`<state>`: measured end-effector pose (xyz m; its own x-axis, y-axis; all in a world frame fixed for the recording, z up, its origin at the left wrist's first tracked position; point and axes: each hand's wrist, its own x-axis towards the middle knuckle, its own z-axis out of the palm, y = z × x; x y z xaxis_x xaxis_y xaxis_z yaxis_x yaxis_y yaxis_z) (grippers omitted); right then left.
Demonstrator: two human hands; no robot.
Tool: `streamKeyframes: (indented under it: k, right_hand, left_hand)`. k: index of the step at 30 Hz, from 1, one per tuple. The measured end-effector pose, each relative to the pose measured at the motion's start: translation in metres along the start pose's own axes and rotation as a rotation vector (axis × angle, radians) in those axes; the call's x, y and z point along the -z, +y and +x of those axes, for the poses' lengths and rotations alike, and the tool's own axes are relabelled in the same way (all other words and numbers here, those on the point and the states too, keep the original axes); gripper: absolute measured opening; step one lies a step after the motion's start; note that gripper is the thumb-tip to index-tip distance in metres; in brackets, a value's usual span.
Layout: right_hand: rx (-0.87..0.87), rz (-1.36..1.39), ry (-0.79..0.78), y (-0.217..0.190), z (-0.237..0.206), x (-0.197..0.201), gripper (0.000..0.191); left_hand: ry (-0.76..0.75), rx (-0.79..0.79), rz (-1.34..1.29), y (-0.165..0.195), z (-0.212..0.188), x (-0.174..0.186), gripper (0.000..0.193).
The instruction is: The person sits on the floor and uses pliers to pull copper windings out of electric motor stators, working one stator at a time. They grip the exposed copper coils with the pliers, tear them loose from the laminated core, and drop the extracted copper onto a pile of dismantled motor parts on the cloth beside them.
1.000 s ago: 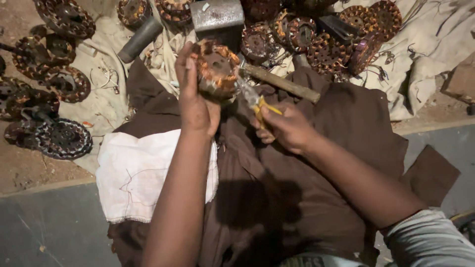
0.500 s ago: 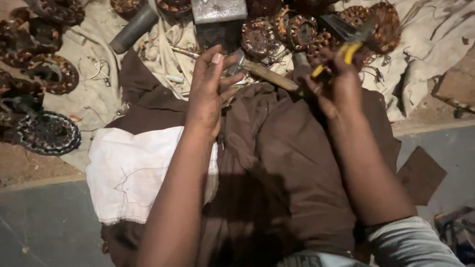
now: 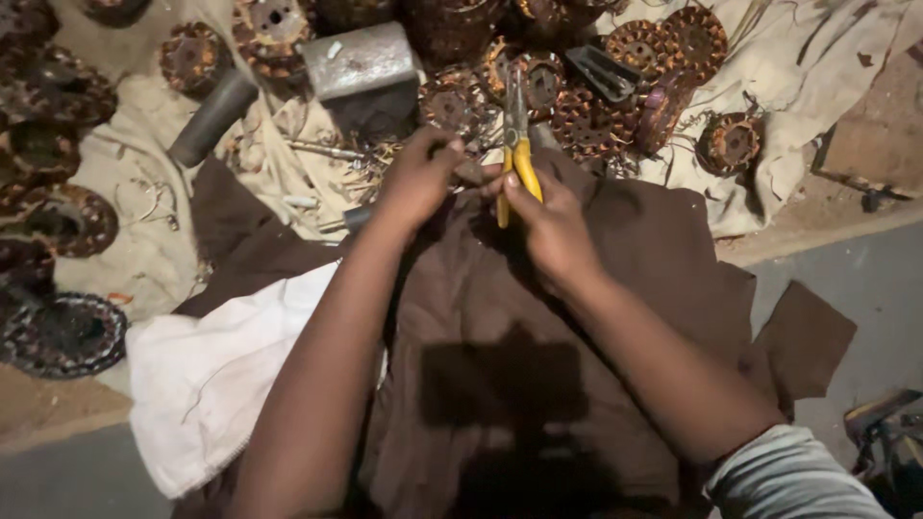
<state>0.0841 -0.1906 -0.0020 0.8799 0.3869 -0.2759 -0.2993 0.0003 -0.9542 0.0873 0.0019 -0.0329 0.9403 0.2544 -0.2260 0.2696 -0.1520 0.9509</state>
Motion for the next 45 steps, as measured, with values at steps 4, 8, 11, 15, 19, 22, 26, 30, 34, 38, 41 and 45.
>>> streamKeyframes:
  k: [4,8,11,15,19,22,26,30,34,38,41,45]
  right_hand:
    - [0.098,-0.057,0.100,-0.008,-0.014,0.008,0.032]
    - [0.248,0.083,0.138,-0.017,-0.013,0.019,0.026]
    - [0.177,0.199,0.254,-0.020,-0.007,0.025,0.025]
    - [0.102,0.054,0.260,-0.015,-0.002,0.022,0.028]
    - [0.061,-0.049,0.204,-0.013,-0.005,0.013,0.030]
    - [-0.093,-0.117,0.171,-0.017,-0.005,0.012,0.033]
    - [0.147,0.006,0.187,-0.016,0.000,0.013,0.028]
    - [0.228,0.019,0.144,-0.017,-0.011,0.020,0.030]
    - [0.186,0.034,0.033,-0.022,-0.016,0.021,0.032]
    - [0.196,-0.135,-0.104,-0.026,-0.015,0.021,0.029]
    - [0.261,-0.302,-0.165,-0.022,-0.021,0.016,0.026]
    - [0.698,-0.904,-0.162,-0.021,-0.027,0.003,0.034]
  left_hand:
    - [0.060,-0.117,0.444,0.019,0.073,-0.046,0.034]
    - [0.089,-0.131,0.644,0.033,0.116,-0.089,0.042]
    - [0.177,-0.115,0.847,0.032,0.127,-0.117,0.050]
    - [0.319,-0.185,0.769,0.013,0.135,-0.132,0.048]
    - [0.360,-0.330,0.584,-0.006,0.127,-0.132,0.055]
    - [0.195,-0.334,0.435,-0.009,0.109,-0.124,0.041]
    - [0.142,-0.339,0.369,0.004,0.083,-0.081,0.051]
    - [0.095,-0.086,-0.377,0.026,0.030,-0.011,0.062]
    - [0.172,-0.058,-1.219,0.041,-0.066,0.026,0.056]
    - [-0.055,-0.216,-1.558,0.044,-0.116,0.036,0.073]
    - [-0.072,-0.267,-1.419,0.039,-0.126,0.048,0.083]
    - [-0.132,-0.267,-1.248,0.030,-0.118,0.055,0.092]
